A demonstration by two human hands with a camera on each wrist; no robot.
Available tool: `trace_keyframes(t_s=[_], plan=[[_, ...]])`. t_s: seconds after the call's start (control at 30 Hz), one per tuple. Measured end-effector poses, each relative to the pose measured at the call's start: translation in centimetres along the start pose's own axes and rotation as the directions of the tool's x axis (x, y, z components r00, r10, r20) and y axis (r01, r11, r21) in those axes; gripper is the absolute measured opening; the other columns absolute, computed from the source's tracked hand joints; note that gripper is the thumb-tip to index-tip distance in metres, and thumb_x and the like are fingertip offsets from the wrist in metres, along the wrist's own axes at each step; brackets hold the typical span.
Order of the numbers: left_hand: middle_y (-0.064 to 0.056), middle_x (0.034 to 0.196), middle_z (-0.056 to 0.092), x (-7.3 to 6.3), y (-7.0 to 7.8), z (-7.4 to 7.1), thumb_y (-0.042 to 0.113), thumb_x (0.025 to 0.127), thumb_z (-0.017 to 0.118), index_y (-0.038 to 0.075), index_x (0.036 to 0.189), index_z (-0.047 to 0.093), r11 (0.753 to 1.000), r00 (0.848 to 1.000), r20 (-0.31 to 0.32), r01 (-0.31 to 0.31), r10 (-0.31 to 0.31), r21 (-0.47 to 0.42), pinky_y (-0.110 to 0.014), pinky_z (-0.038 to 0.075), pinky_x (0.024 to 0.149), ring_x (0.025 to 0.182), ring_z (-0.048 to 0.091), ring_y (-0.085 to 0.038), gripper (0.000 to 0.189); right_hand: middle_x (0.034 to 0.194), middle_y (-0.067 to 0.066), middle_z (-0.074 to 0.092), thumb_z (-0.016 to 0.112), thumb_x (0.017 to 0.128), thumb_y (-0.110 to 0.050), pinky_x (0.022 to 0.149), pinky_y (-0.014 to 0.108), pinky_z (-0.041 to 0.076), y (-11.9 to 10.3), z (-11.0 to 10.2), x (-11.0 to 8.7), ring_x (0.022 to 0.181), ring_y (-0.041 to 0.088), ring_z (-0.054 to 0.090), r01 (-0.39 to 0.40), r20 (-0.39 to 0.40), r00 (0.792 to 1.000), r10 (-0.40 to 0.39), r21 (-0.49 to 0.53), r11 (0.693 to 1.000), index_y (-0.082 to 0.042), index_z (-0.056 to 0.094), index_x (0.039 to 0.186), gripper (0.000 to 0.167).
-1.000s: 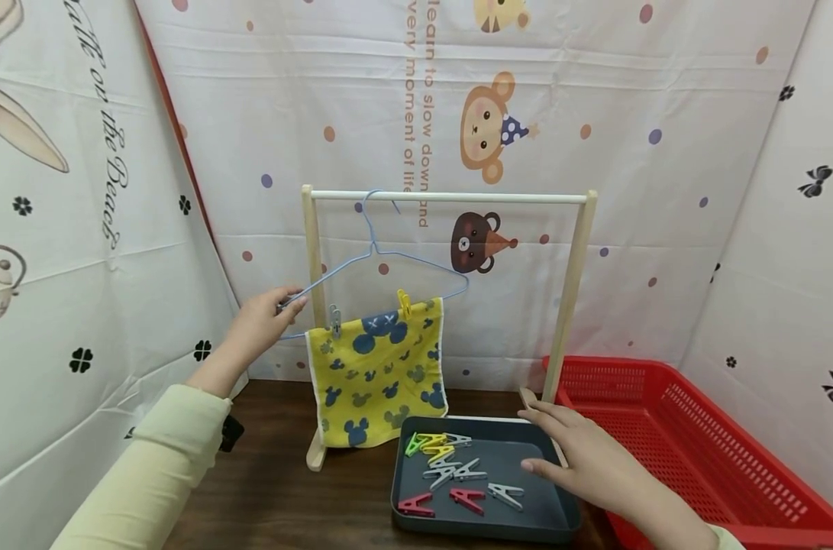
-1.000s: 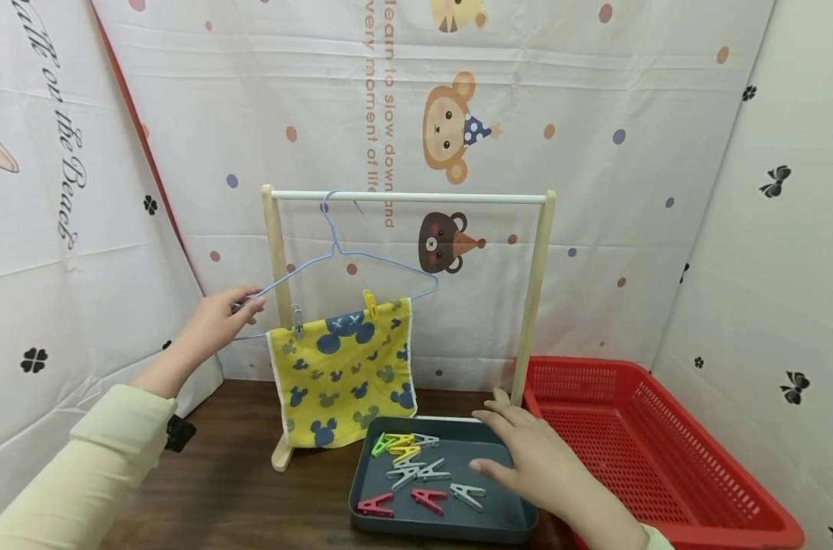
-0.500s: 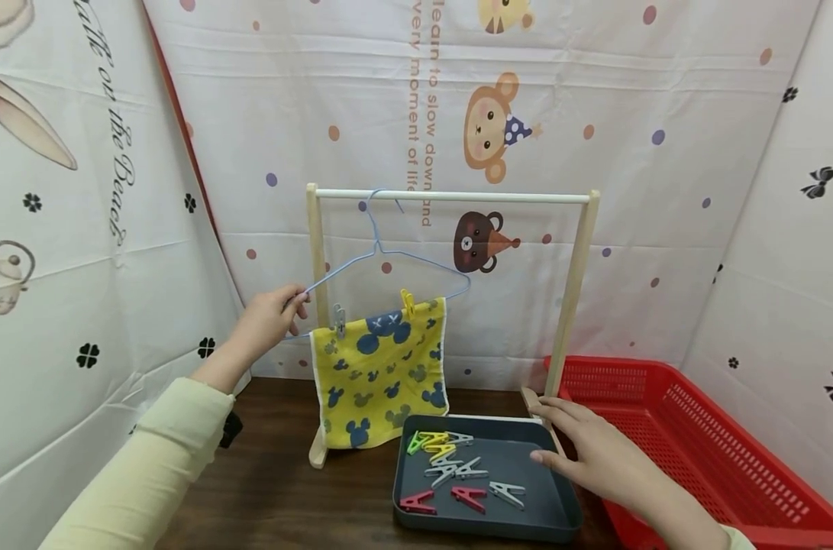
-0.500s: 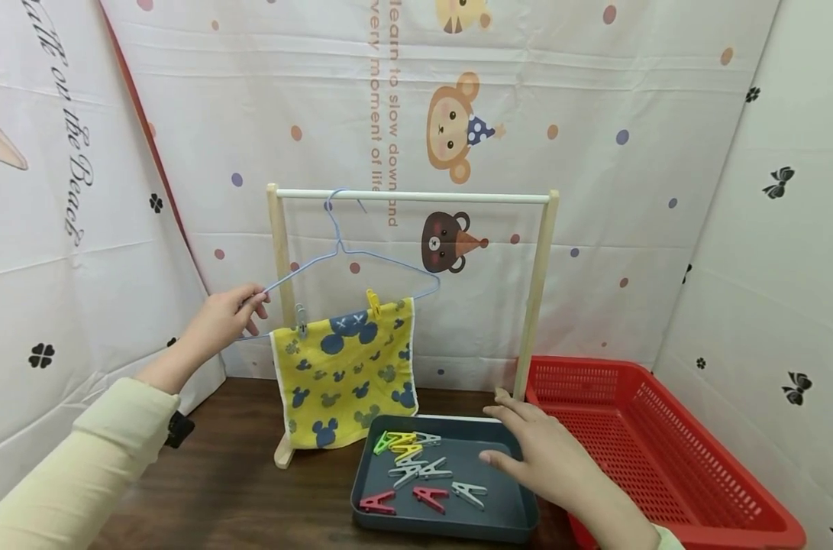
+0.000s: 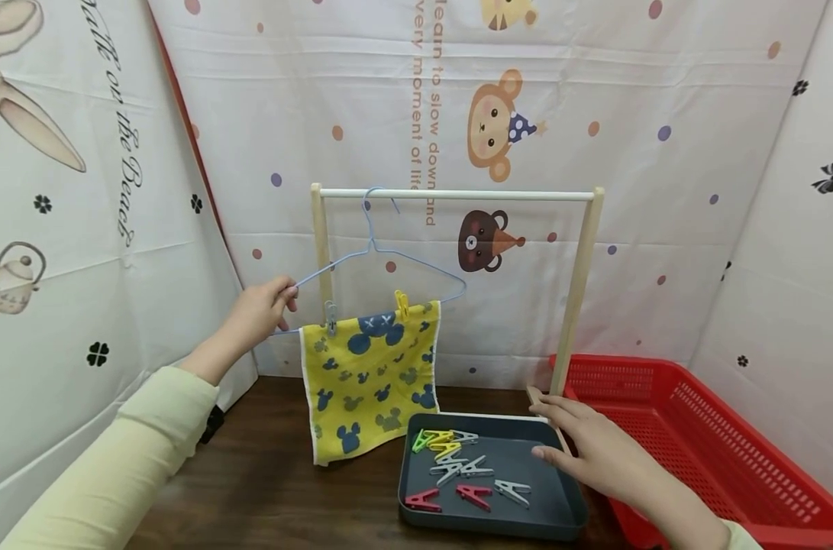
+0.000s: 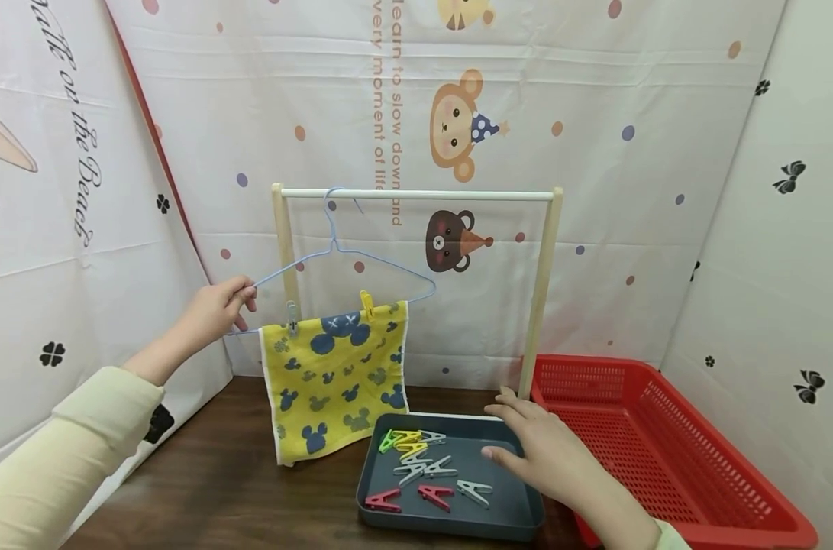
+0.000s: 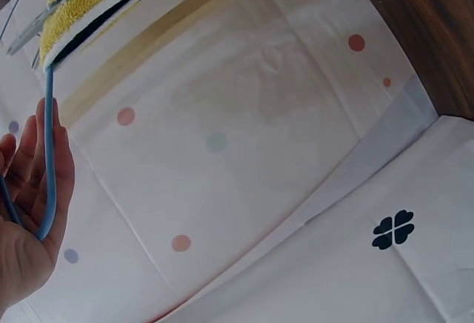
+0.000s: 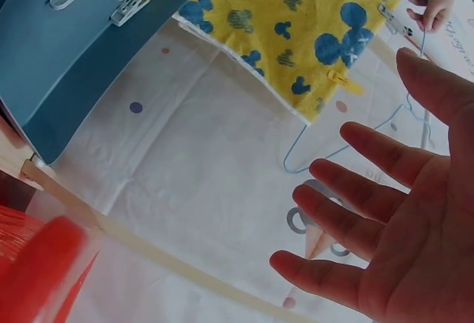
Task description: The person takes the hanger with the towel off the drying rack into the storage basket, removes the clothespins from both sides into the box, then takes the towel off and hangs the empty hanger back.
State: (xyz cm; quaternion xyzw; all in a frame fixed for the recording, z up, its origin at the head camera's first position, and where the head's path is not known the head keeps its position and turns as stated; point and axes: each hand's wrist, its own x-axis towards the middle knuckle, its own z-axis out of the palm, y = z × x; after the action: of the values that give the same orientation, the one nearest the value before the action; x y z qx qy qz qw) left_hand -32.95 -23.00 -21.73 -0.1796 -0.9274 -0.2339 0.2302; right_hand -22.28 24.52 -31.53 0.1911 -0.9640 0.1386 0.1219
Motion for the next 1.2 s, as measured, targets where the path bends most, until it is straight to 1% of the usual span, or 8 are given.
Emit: trace_keyframes(t_s=[0.27,0.43,0.53,0.63,0.73,0.9,0.97,1.2], plan=[[-0.021,0.095,0.069,0.1,0.2,-0.5,0.016,0.111,0.041,-0.001,0.104,0.059,1.0,1.0,-0.03,-0.006,0.005,-0.018,-0.031,0.049,0.057,0.062,0.071,-0.022,0.026,0.141,0.021,0.062,0.08,0.082,-0.05,0.087,0.063,0.058,0.0,-0.1,0.0,0.125,0.045,0.062,0.001,0.0,1.0,-0.001,-0.018,1.0,-0.012,0.063,0.139,0.071],[-0.021,0.094,0.069,0.3,0.7,-1.0,0.017,0.111,0.041,0.0,0.102,0.059,1.0,0.998,-0.054,-0.024,0.023,-0.009,-0.032,0.05,0.058,0.062,0.071,-0.023,0.026,0.139,0.02,0.063,0.08,0.082,-0.051,0.087,0.061,0.058,0.2,-0.2,0.0,0.124,0.043,0.062,0.016,0.003,1.0,-0.016,-0.019,1.0,-0.012,0.061,0.142,0.074],[-0.021,0.093,0.069,0.5,1.1,-1.3,0.016,0.111,0.042,0.0,0.101,0.058,1.0,0.997,-0.071,-0.029,0.029,0.003,-0.032,0.05,0.057,0.061,0.071,-0.024,0.025,0.138,0.019,0.064,0.08,0.082,-0.051,0.088,0.06,0.058,0.3,-0.3,0.0,0.124,0.042,0.062,0.03,-0.01,0.999,-0.03,-0.032,0.999,-0.013,0.058,0.145,0.076],[-0.021,0.093,0.069,0.6,1.5,-1.6,0.017,0.111,0.042,0.0,0.101,0.058,0.999,0.996,-0.086,-0.03,0.031,0.015,-0.032,0.051,0.056,0.06,0.071,-0.024,0.025,0.138,0.019,0.064,0.079,0.083,-0.051,0.088,0.059,0.059,0.4,-0.6,0.2,0.124,0.041,0.062,0.039,-0.015,0.999,-0.04,-0.037,0.999,-0.013,0.058,0.145,0.076],[-0.021,0.094,0.07,0.7,1.8,-1.9,0.018,0.111,0.042,0.0,0.102,0.058,0.999,0.995,-0.094,-0.03,0.033,0.026,-0.035,0.053,0.057,0.06,0.072,-0.025,0.026,0.138,0.019,0.064,0.079,0.084,-0.05,0.088,0.059,0.059,0.3,-0.9,0.3,0.125,0.042,0.061,0.045,-0.018,0.999,-0.046,-0.038,0.998,-0.011,0.06,0.142,0.072],[-0.02,0.094,0.069,0.6,2.6,-2.5,0.02,0.111,0.042,0.001,0.104,0.059,0.999,0.995,-0.088,-0.035,0.038,0.037,-0.041,0.056,0.062,0.062,0.072,-0.024,0.026,0.138,0.02,0.063,0.079,0.083,-0.049,0.087,0.059,0.059,0.4,-1.0,0.5,0.125,0.043,0.061,0.025,-0.02,0.999,-0.026,-0.049,0.998,-0.01,0.063,0.138,0.07],[-0.019,0.094,0.069,0.6,2.9,-2.7,0.02,0.111,0.042,0.001,0.105,0.059,0.998,0.995,-0.086,-0.043,0.046,0.04,-0.039,0.056,0.062,0.062,0.072,-0.024,0.026,0.138,0.02,0.064,0.08,0.083,-0.049,0.087,0.06,0.059,0.4,-1.1,0.5,0.125,0.043,0.061,0.016,-0.02,1.0,-0.017,-0.053,0.998,-0.01,0.063,0.138,0.069],[-0.018,0.094,0.069,0.5,3.5,-3.1,0.019,0.111,0.041,0.002,0.105,0.059,0.997,0.995,-0.082,-0.06,0.064,0.042,-0.03,0.047,0.058,0.064,0.073,-0.026,0.025,0.137,0.02,0.064,0.082,0.081,-0.047,0.087,0.061,0.059,0.2,-1.7,0.5,0.125,0.045,0.061,-0.004,-0.035,0.999,0.002,-0.061,0.998,-0.013,0.063,0.137,0.069]])
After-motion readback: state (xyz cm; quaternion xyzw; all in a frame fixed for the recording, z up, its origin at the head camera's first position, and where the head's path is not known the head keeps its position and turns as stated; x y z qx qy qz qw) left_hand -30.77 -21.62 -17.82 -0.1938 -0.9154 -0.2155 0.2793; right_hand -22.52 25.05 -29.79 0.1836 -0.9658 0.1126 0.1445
